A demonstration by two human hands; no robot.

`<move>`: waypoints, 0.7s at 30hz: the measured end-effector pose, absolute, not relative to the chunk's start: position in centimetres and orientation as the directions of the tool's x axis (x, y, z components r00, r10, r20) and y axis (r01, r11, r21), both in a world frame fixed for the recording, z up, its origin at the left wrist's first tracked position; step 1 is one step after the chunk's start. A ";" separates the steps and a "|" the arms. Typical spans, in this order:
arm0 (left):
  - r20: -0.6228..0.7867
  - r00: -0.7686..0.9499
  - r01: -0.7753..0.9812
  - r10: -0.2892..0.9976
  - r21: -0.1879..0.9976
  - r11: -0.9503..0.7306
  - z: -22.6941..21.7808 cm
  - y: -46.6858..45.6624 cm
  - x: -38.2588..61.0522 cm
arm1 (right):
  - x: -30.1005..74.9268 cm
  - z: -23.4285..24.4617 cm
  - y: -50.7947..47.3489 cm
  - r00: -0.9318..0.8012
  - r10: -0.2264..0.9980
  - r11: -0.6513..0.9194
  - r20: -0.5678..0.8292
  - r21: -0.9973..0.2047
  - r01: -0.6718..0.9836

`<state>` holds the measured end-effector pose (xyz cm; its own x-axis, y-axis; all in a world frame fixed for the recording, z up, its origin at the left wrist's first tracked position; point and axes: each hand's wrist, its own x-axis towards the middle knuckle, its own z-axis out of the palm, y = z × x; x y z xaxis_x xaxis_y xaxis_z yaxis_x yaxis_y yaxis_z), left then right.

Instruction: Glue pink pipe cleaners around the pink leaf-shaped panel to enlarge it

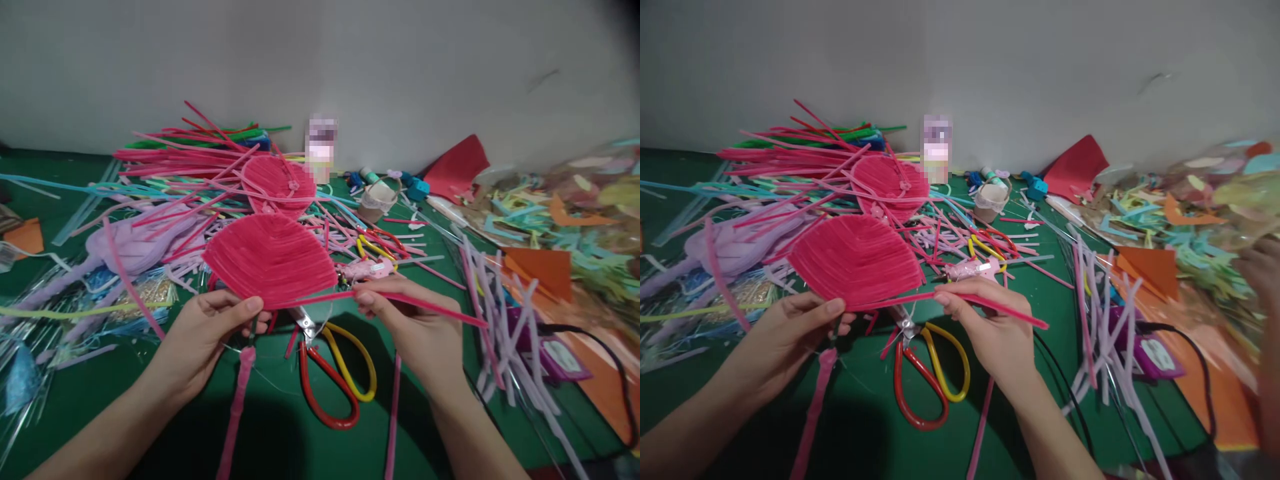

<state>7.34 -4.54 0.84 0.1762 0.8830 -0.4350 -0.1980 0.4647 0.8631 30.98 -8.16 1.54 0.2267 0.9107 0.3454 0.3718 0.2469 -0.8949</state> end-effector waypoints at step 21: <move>-0.425 0.233 -0.250 0.875 0.843 0.476 1.0 -4.8 7.1 | 31.1 2.1 -7.8 0.268 0.933 0.181 0.239 -0.958 0.224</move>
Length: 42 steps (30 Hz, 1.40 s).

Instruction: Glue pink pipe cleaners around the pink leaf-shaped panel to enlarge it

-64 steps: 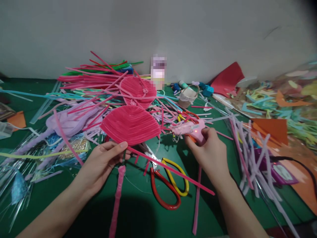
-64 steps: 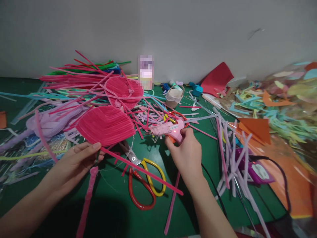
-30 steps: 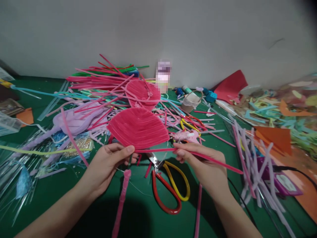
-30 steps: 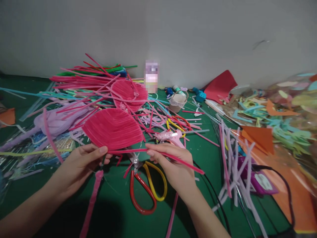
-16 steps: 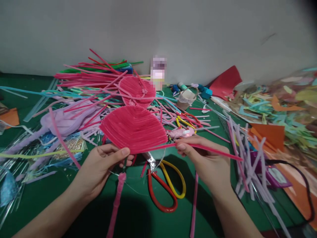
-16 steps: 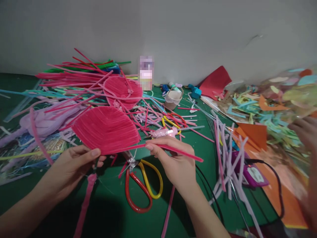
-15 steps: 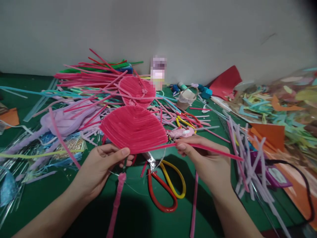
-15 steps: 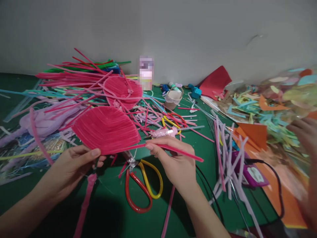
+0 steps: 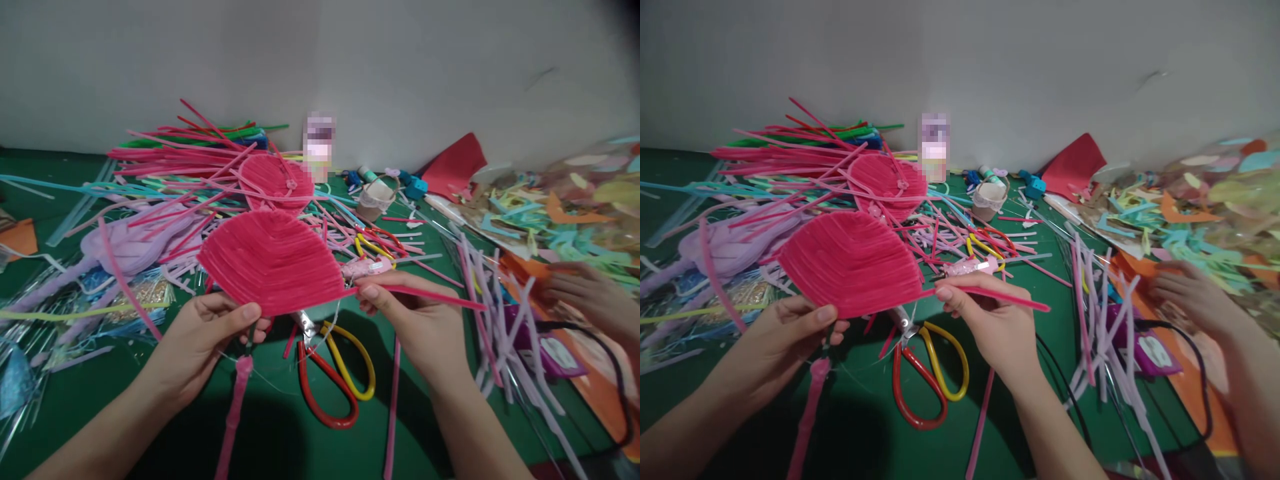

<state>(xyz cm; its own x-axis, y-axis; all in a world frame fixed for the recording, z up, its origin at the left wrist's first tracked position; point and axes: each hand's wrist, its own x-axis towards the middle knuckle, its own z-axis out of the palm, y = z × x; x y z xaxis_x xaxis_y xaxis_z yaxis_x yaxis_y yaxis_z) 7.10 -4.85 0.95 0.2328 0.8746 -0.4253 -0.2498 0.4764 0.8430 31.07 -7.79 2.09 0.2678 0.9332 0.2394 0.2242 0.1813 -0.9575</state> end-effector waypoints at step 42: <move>-0.432 0.139 -0.140 0.891 0.883 0.449 1.3 -6.0 8.6 | 25.8 0.0 -8.2 0.115 0.985 -0.131 -0.133 -0.991 -0.025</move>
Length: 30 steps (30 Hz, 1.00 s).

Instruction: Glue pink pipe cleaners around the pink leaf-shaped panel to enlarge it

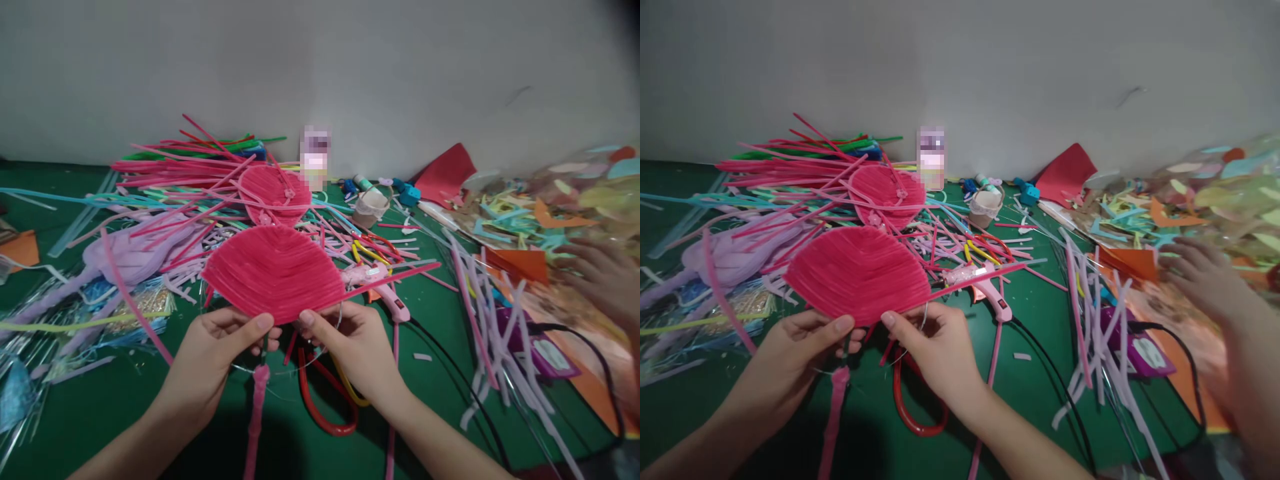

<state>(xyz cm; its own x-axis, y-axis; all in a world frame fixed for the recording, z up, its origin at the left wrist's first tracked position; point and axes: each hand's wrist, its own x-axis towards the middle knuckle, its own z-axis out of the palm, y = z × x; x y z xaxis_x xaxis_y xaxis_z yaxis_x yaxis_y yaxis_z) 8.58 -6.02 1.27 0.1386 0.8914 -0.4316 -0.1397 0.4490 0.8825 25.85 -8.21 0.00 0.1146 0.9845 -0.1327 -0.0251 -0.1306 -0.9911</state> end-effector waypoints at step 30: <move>-0.107 0.554 0.474 0.826 0.856 -0.207 7.2 -0.2 7.2 | 27.4 1.6 -9.0 -0.204 0.928 -0.357 -0.312 -0.901 -0.248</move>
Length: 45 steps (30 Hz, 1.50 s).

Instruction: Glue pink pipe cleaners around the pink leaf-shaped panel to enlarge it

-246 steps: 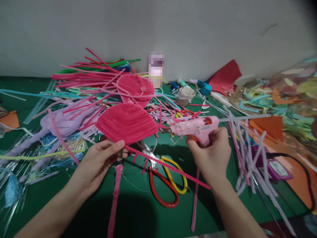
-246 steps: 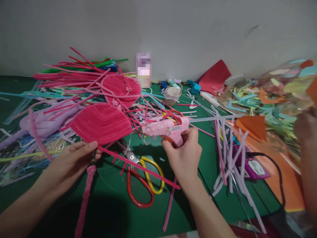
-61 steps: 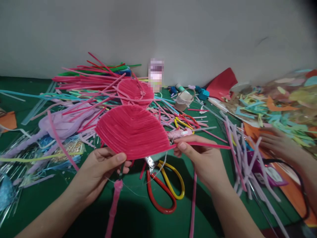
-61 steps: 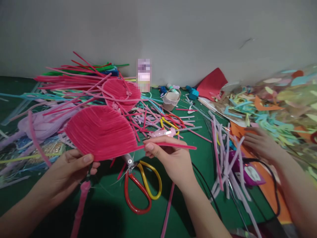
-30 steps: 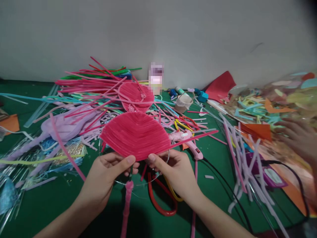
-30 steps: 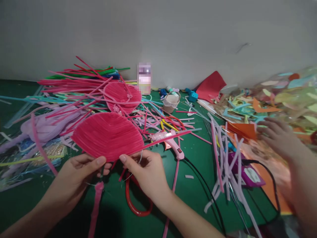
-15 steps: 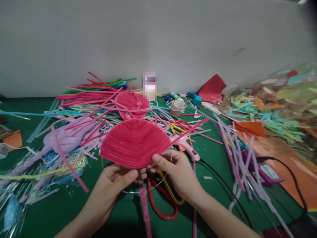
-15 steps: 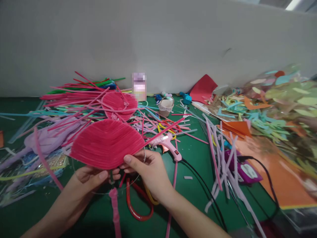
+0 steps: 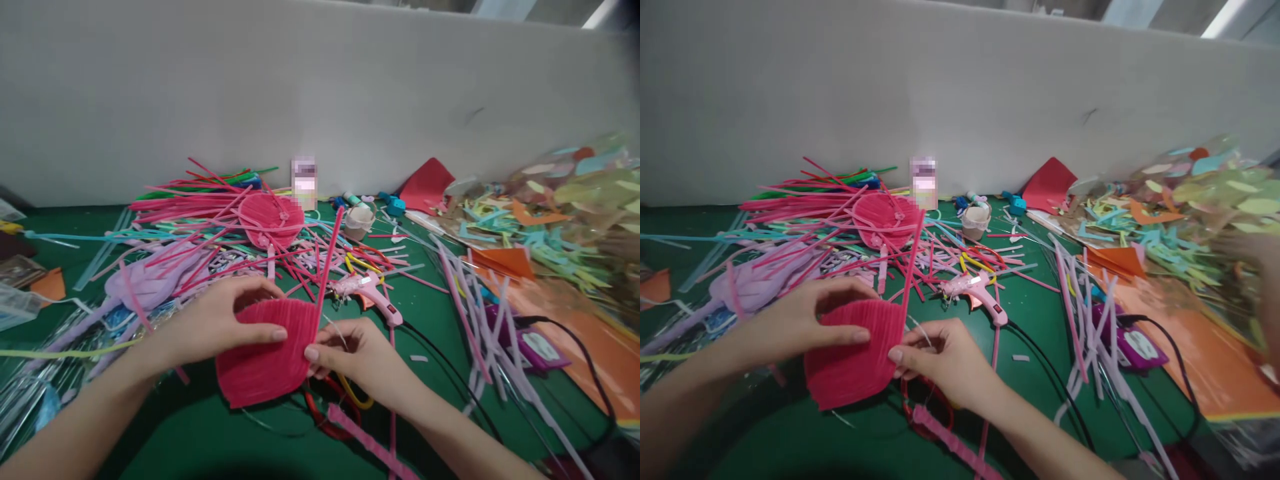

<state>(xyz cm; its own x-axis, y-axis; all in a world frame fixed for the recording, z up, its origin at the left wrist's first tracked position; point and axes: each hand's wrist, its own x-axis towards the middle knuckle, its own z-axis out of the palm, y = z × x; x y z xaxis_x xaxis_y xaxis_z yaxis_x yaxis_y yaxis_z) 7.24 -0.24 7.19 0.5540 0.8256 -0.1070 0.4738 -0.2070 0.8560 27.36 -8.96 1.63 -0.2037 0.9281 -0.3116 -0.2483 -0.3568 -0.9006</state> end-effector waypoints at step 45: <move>-0.053 0.696 0.417 0.716 0.841 -0.344 5.1 -2.0 10.8 | 27.5 1.3 -8.2 0.273 0.844 0.425 0.462 -0.886 0.186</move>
<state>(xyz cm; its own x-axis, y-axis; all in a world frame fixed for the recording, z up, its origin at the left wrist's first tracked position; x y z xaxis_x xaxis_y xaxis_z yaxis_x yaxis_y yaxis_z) 10.76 -1.98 5.09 0.6964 0.7157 -0.0529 0.4172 -0.3437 0.8413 27.51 -8.19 1.25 0.2729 0.8441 0.4616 0.1855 0.4246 -0.8862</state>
